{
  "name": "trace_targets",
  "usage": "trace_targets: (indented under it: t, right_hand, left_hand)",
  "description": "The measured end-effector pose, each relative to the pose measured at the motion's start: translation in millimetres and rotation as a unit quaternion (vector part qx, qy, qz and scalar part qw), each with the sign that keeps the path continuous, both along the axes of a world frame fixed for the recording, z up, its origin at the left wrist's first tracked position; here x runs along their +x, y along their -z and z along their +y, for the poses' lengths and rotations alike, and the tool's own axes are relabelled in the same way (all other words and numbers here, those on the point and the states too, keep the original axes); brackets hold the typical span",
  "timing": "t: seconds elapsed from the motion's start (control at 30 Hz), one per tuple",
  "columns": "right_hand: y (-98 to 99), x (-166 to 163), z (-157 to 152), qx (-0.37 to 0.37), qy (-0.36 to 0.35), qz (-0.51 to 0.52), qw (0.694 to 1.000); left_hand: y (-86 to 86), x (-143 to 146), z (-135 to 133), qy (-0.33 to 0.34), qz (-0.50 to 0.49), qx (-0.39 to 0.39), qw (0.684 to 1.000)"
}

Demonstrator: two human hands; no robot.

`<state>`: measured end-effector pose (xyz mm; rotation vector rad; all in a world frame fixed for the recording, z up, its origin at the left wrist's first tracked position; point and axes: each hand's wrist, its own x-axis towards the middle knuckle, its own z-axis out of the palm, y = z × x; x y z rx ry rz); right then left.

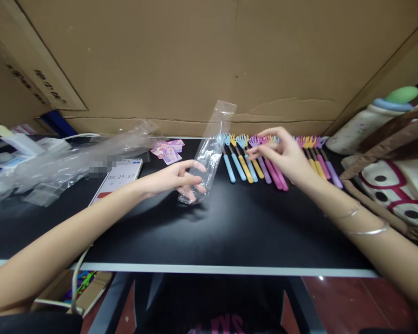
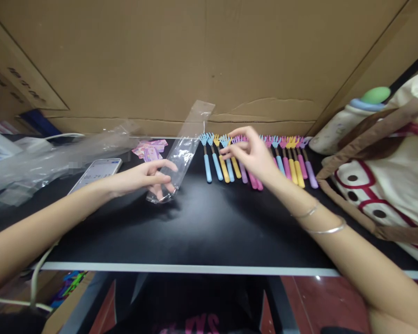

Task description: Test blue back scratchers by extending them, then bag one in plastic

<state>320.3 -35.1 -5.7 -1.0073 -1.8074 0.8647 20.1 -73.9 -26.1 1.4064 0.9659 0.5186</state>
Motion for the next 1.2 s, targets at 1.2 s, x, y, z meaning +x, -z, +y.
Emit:
trace_targets:
  t: [1.2]
  right_hand:
    - [15.0, -11.6, -8.7, 0.102, -0.169, -0.174, 0.965]
  left_hand:
    - [-12.5, 33.2, -1.0, 0.065, 0.387, 0.629, 0.671]
